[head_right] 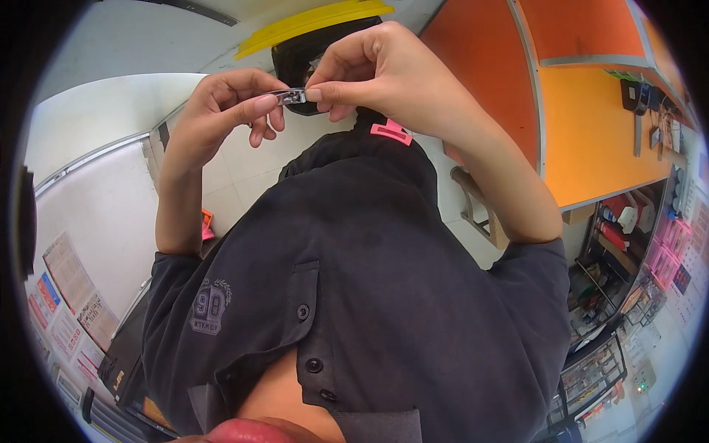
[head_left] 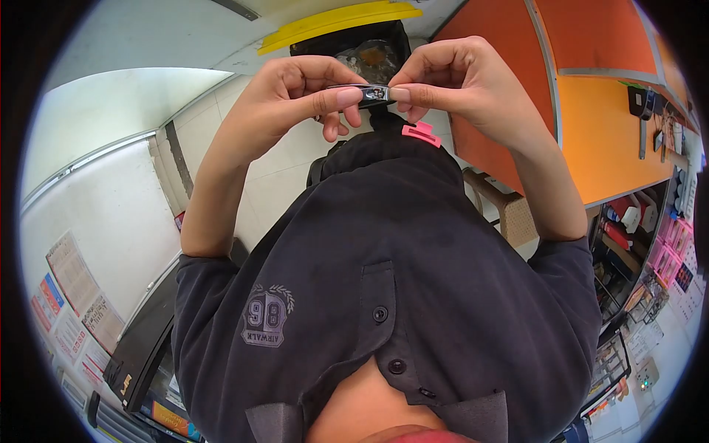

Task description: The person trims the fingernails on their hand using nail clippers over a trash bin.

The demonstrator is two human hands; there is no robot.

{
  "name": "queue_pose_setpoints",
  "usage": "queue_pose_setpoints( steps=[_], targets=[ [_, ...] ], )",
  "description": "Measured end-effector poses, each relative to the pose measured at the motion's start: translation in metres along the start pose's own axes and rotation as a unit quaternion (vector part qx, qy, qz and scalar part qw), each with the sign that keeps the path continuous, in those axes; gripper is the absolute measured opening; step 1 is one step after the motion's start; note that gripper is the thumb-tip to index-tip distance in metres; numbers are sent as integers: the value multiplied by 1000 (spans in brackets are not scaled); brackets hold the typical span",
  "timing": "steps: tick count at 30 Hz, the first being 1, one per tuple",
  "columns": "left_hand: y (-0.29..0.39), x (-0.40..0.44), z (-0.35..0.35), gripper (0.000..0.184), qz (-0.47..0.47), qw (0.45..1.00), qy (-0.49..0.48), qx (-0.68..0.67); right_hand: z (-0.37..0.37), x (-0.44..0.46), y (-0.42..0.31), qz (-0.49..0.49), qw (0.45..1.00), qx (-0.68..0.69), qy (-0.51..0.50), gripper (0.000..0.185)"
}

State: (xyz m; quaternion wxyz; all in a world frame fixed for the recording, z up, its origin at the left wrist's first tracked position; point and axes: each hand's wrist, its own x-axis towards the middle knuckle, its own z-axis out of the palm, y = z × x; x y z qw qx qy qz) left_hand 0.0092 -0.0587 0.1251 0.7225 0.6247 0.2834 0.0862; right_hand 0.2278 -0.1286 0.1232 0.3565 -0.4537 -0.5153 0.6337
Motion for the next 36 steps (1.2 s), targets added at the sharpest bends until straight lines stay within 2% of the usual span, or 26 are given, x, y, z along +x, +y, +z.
queue_pose_setpoints(
  steps=[18,27,36],
  targets=[
    [-1,9,-3,20,-11,1000,-5,4,-4,0,5,-13,1000,24,4,16],
    [14,0,11,22,29,997,74,-7,-1,-2,3,-38,993,101,47,18],
    [11,0,19,24,57,991,111,-49,7,-3,9,-37,983,150,102,18]
  ],
)
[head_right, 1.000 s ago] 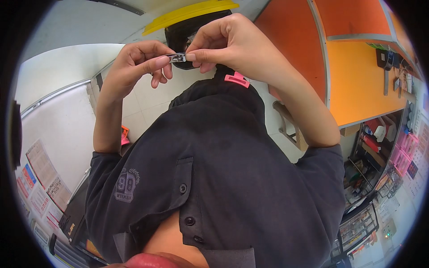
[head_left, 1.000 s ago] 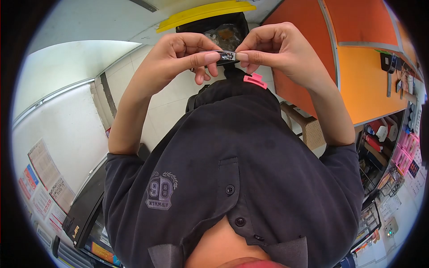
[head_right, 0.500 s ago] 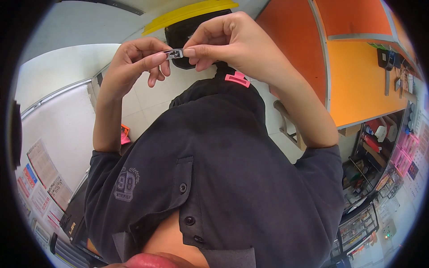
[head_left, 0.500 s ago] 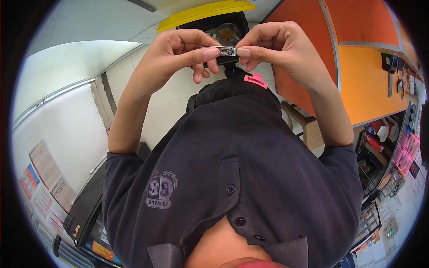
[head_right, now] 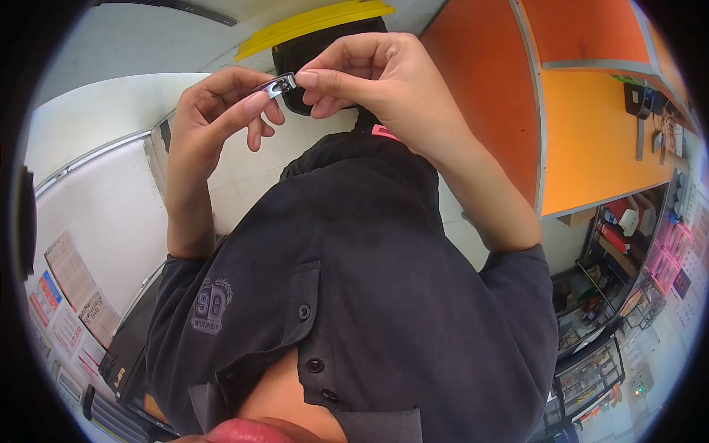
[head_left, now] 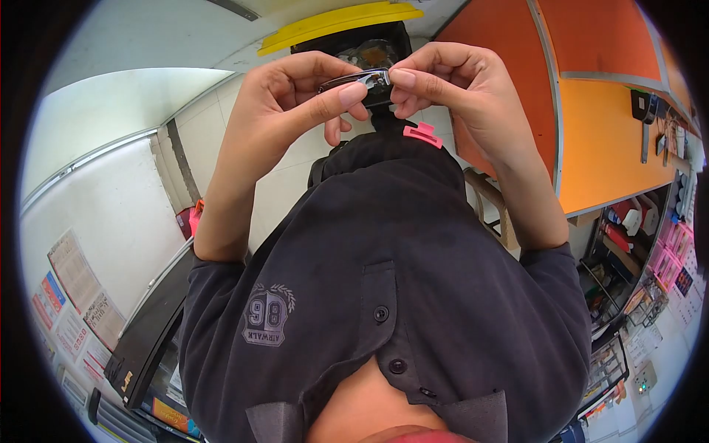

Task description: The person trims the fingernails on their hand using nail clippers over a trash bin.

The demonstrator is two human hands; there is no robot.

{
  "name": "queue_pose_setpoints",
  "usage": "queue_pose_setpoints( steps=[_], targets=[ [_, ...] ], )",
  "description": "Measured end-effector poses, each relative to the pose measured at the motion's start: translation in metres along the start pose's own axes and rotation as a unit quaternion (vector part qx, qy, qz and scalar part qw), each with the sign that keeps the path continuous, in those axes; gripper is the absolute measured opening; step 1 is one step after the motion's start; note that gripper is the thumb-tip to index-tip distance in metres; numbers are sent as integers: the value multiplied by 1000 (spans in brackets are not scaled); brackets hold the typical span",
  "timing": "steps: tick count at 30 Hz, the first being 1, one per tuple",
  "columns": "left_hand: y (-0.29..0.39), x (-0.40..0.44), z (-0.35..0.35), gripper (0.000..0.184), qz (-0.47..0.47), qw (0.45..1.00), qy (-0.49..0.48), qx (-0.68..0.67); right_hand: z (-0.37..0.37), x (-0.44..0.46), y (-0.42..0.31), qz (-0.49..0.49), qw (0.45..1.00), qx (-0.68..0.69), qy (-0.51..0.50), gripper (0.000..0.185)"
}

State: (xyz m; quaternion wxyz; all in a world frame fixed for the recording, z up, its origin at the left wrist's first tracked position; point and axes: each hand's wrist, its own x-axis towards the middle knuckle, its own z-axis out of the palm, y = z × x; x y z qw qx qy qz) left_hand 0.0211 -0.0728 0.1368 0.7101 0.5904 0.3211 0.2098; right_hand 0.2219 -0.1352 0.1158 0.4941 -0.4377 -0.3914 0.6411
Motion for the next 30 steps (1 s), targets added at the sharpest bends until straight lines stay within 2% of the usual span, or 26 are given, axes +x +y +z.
queue_pose_setpoints(
  steps=[9,18,25,30],
  targets=[
    [-2,0,-1,25,-27,999,2,36,1,1,4,10,1000,-3,7,19],
    [-10,-2,-4,27,-14,1000,8,-18,7,3,10,2,1000,-7,22,21],
    [-12,-2,-4,25,-26,999,18,5,10,4,14,-30,998,-22,44,21],
    [-15,-1,0,26,-32,999,39,8,6,4,18,-9,999,-5,47,21]
  ],
)
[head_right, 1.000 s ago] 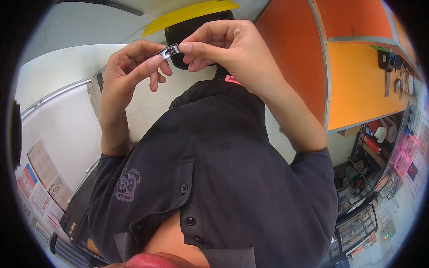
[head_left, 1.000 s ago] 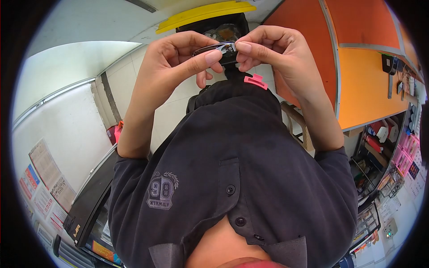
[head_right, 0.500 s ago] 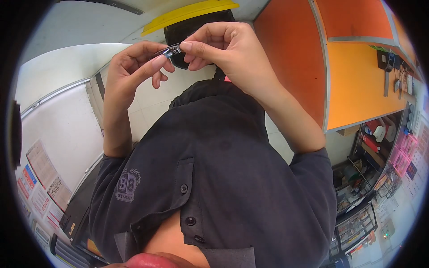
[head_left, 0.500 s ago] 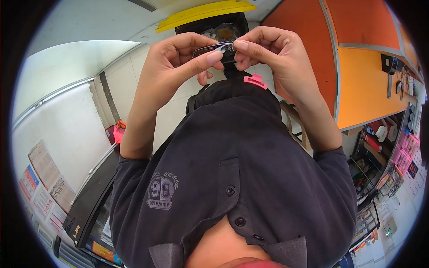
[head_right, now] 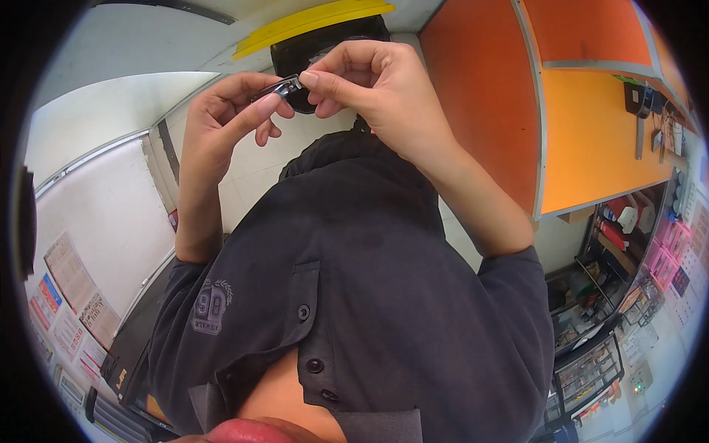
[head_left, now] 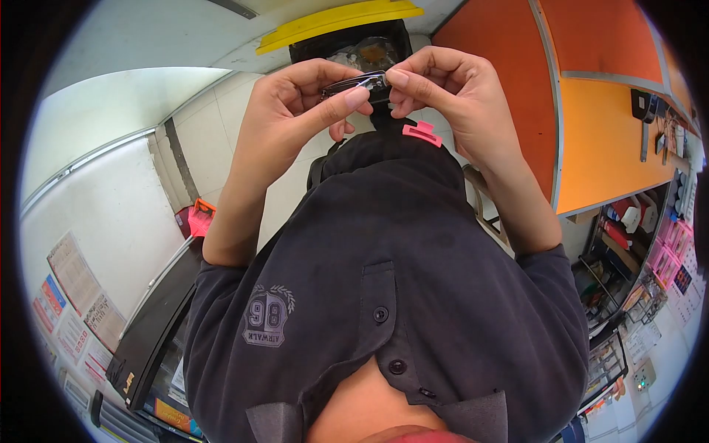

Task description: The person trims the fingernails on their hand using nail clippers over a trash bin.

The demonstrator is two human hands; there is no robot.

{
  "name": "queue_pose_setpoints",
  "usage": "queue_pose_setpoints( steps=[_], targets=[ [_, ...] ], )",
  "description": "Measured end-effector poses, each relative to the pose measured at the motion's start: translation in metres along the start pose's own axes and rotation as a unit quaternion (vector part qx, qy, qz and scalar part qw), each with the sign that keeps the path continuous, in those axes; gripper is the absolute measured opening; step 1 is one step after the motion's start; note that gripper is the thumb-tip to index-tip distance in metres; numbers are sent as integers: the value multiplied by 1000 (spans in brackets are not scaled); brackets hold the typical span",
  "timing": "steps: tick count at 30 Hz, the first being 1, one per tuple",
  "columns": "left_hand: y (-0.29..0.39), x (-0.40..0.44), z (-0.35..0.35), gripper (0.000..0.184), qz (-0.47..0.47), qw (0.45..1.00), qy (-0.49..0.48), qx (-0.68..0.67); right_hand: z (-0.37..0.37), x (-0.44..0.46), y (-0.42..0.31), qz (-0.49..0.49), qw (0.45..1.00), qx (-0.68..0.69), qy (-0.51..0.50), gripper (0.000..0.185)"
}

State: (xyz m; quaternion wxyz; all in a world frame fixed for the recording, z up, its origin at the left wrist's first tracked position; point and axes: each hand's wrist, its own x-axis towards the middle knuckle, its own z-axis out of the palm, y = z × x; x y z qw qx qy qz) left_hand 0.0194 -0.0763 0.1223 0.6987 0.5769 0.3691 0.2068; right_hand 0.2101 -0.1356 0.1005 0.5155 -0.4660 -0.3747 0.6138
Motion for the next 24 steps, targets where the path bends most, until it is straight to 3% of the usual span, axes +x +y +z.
queue_pose_setpoints(
  steps=[13,24],
  targets=[
    [-7,7,2,24,-1,1000,-11,-12,-4,1,7,1,1000,20,5,20],
    [-30,36,-8,23,-2,999,-30,34,-16,19,17,65,997,-21,23,21]
  ],
)
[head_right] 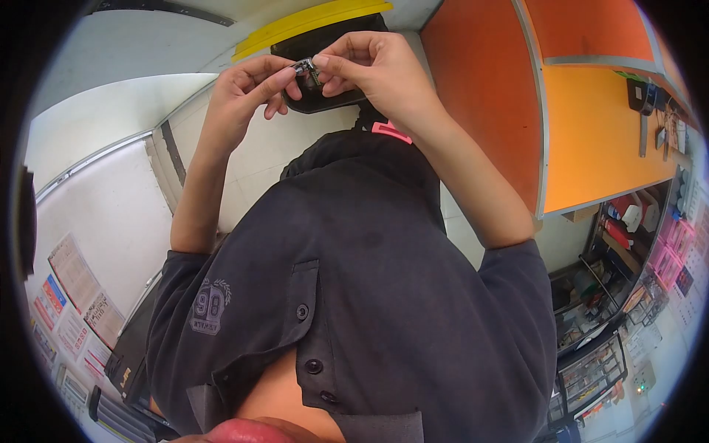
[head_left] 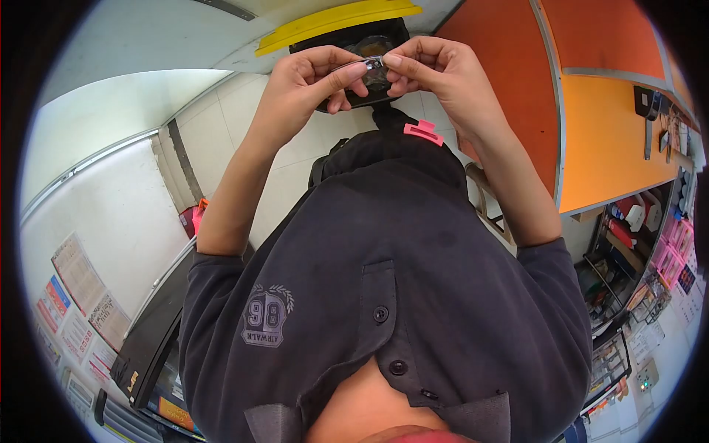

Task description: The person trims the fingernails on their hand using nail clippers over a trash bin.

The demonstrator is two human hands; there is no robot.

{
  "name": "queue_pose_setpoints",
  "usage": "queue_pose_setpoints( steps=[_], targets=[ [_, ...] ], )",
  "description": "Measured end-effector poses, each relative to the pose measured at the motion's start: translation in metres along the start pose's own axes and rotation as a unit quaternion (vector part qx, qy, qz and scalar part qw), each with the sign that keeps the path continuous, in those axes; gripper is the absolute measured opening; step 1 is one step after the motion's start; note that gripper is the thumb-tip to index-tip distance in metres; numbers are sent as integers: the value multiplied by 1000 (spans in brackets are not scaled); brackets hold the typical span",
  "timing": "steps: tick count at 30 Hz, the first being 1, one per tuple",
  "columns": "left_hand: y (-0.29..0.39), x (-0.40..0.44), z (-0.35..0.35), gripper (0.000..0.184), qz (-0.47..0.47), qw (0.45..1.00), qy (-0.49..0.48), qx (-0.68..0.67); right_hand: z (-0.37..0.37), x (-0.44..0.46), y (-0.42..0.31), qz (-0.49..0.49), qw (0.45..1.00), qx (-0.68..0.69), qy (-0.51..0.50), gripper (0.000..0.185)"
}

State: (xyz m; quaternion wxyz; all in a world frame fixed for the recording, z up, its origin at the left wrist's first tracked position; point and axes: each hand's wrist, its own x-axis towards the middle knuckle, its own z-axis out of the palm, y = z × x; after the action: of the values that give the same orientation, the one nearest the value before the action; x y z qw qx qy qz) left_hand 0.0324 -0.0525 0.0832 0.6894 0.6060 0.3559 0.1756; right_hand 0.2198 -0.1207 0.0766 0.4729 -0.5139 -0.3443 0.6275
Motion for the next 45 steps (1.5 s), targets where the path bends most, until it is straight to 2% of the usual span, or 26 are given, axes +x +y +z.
queue_pose_setpoints(
  steps=[7,13,19,26,34,42,45],
  targets=[
    [7,-1,-1,23,-6,1000,14,4,1,0,-4,-2,1000,10,-6,20],
    [7,-2,1,24,-23,1000,13,9,1,-1,-3,-43,997,-58,4,17],
    [2,-1,2,23,-14,1000,6,15,-1,0,-1,-42,996,-80,-4,16],
    [-6,2,-1,22,-6,1000,9,4,-6,9,8,-38,997,-58,-38,20],
    [-21,20,-8,23,13,1000,-6,23,-12,25,25,-41,999,-20,-18,16],
    [-36,44,-27,26,56,996,-27,61,-20,51,41,-61,998,-21,-7,20],
    [-42,54,-39,29,45,999,4,-1,-20,58,43,-68,997,36,9,22]
  ],
)
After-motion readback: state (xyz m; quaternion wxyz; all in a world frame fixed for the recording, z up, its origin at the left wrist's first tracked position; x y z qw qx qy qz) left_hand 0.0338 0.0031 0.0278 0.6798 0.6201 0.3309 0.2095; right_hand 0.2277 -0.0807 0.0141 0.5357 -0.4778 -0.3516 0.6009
